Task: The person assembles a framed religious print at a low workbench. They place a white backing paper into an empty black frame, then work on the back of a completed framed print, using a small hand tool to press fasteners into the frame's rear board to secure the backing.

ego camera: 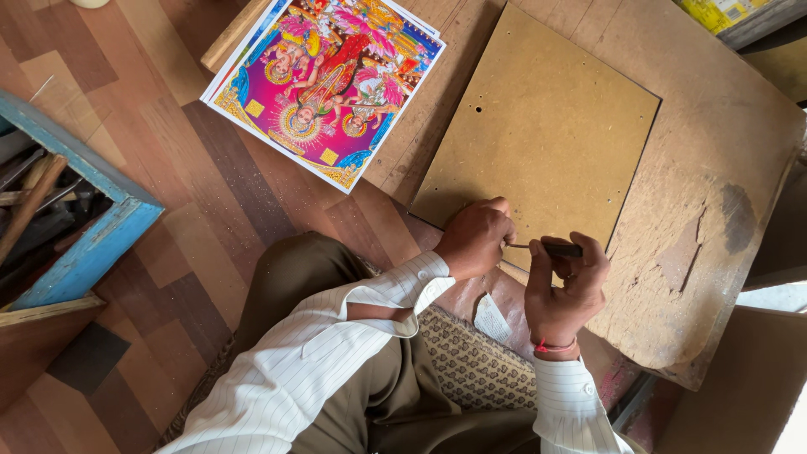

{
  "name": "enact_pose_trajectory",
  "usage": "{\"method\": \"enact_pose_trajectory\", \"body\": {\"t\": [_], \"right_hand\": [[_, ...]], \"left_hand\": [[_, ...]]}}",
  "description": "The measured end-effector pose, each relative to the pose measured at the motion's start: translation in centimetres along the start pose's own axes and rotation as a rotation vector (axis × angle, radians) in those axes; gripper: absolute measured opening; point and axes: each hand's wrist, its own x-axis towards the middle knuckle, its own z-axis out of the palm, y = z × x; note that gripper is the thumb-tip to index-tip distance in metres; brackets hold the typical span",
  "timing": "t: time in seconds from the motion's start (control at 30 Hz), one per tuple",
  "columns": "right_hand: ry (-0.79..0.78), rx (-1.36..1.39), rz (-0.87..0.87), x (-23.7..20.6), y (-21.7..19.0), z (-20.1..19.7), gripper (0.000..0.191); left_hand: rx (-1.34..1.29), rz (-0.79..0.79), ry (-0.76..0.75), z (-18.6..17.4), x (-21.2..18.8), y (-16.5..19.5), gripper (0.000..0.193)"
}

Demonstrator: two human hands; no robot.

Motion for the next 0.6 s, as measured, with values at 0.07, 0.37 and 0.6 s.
{"method": "enact_pose_trajectory", "body": {"t": [0.07, 0.37, 0.6], "right_hand": [[-0.011, -0.004, 0.000, 0.0, 0.0, -0.2, 0.046], [-0.033, -0.129, -0.191, -0.2, -1.2, 0.2, 0.035], [-0.126, -0.300, -0.074, 0.5, -1.9, -1.4, 0.028]], "left_hand": [[0.002, 0.004, 0.002, 0.0, 0.0, 0.0, 0.021], [-0.010, -0.029, -0.023, -0.2, 0.0, 0.2, 0.028], [-0.011, -0.049, -0.090, 0.3, -0.2, 0.6, 0.020]]}}
